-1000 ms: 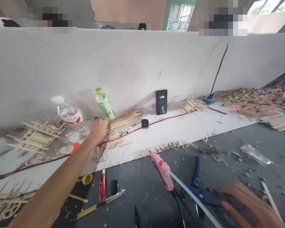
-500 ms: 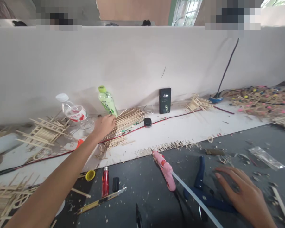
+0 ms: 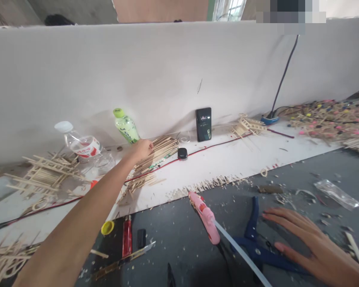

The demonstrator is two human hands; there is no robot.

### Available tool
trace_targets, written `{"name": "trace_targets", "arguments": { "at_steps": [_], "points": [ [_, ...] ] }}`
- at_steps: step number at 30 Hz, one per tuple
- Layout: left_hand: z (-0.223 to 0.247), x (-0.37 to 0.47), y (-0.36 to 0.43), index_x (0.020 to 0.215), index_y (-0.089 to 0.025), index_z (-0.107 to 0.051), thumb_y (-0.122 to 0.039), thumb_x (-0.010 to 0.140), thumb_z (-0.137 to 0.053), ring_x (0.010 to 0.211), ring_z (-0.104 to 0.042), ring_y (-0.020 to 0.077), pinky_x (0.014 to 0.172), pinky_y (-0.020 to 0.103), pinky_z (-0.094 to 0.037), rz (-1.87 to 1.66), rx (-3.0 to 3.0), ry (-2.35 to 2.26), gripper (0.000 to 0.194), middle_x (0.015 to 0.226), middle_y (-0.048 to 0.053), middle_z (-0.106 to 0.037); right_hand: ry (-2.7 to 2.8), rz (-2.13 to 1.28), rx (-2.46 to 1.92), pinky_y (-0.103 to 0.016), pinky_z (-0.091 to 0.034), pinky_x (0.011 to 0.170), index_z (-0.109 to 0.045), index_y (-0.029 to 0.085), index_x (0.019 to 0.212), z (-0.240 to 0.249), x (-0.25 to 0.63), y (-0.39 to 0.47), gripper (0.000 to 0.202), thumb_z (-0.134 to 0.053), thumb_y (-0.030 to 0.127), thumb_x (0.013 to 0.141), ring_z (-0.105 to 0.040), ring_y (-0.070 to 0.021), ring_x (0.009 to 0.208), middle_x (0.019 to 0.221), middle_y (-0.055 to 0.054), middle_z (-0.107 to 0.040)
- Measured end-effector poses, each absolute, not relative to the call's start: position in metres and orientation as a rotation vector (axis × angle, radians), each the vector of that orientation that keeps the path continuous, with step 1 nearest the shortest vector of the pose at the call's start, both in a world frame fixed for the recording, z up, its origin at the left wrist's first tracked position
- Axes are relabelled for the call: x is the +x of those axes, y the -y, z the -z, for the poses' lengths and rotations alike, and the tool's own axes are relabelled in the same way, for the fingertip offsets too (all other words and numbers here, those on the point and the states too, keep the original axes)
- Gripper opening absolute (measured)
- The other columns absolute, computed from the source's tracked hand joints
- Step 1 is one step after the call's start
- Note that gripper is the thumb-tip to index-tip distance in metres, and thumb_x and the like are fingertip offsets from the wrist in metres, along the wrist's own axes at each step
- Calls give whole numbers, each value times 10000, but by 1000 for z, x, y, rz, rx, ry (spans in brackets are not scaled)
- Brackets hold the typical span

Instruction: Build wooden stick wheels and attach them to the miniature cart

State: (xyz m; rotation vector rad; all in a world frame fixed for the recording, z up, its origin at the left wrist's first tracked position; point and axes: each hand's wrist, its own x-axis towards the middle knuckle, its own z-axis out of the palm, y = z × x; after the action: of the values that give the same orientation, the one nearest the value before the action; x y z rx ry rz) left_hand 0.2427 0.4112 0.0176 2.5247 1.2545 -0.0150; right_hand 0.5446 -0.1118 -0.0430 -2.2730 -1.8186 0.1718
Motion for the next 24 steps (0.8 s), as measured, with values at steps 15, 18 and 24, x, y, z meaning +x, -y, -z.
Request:
{"name": "trace_targets", "arguments": {
  "at_steps": [15,18,24],
  "points": [
    [-98,139,-223,1146,-291,-598,-517,943,-648,907,-747,244,713,384,-676,-683,1662,-899,308,975,63,-736,2226,-430,-2120,-546,-221,1311,-296,315,1683,12,544,86,1159,-864,462,684,-271,-406,1608,1757,-87,-254],
    [-120,120,-165,1102,-339,-657,-426,909,-730,786,-726,223,622,359,-677,-781,1454,-778,224,863,31,-713,2324,-435,-2065,-567,-268,1286,-418,298,1641,3,548,69,1030,-820,552,728,-353,-401,1579,1692,-115,-413],
    [-134,87,-73,1059,-377,-695,-381,902,-787,739,-736,201,612,332,-696,-756,1304,-552,182,841,5,-718,2058,-121,-2075,-334,-520,1006,-838,231,1113,-19,523,89,451,-720,453,738,-755,-264,1080,1128,-79,-805]
  ]
}}
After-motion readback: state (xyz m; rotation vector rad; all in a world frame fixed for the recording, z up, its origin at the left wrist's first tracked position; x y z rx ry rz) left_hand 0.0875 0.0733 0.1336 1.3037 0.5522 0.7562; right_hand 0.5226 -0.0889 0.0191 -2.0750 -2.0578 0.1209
